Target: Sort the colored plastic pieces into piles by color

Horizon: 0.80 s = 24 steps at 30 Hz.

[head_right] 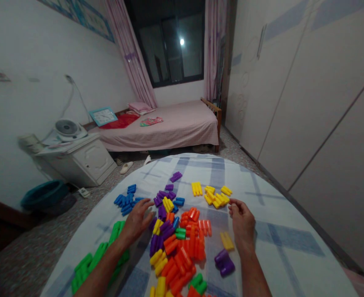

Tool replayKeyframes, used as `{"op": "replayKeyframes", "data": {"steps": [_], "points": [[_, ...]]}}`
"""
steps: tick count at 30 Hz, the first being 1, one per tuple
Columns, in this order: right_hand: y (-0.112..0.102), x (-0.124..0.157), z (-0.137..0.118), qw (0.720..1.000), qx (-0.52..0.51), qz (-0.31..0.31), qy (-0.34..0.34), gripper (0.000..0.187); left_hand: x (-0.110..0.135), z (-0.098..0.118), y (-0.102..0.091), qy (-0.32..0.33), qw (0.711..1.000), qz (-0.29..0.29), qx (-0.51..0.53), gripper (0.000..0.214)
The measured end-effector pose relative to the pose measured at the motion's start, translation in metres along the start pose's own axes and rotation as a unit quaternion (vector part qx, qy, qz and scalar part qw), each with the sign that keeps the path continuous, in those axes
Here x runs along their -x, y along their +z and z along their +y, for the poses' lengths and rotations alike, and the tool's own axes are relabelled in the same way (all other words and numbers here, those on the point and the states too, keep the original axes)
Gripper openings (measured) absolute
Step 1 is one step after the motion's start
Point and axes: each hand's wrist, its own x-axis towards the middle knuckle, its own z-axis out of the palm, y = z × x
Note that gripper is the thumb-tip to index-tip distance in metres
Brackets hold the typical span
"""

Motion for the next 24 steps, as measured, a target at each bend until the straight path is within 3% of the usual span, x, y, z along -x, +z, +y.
{"op": "replayKeyframes", "data": {"steps": [7, 12, 15, 24], "points": [[-0.002, 0.001, -0.004, 1.0, 0.021, -0.008, 0.011, 0.04, -0.07, 0.034, 0.02, -0.022, 0.998, -0.051, -0.013, 0.037], [-0.001, 0.002, -0.009, 1.0, 0.03, -0.007, 0.008, 0.039, -0.107, 0.043, 0.027, -0.051, 0.979, -0.178, -0.087, 0.048], [-0.001, 0.002, -0.007, 0.999, 0.052, -0.014, 0.004, 0.04, -0.117, 0.042, 0.029, -0.047, 0.973, -0.205, -0.091, 0.05], [-0.001, 0.001, -0.004, 0.996, 0.091, -0.018, -0.003, 0.036, -0.119, 0.04, 0.035, -0.011, 0.977, -0.195, -0.088, 0.039]]}}
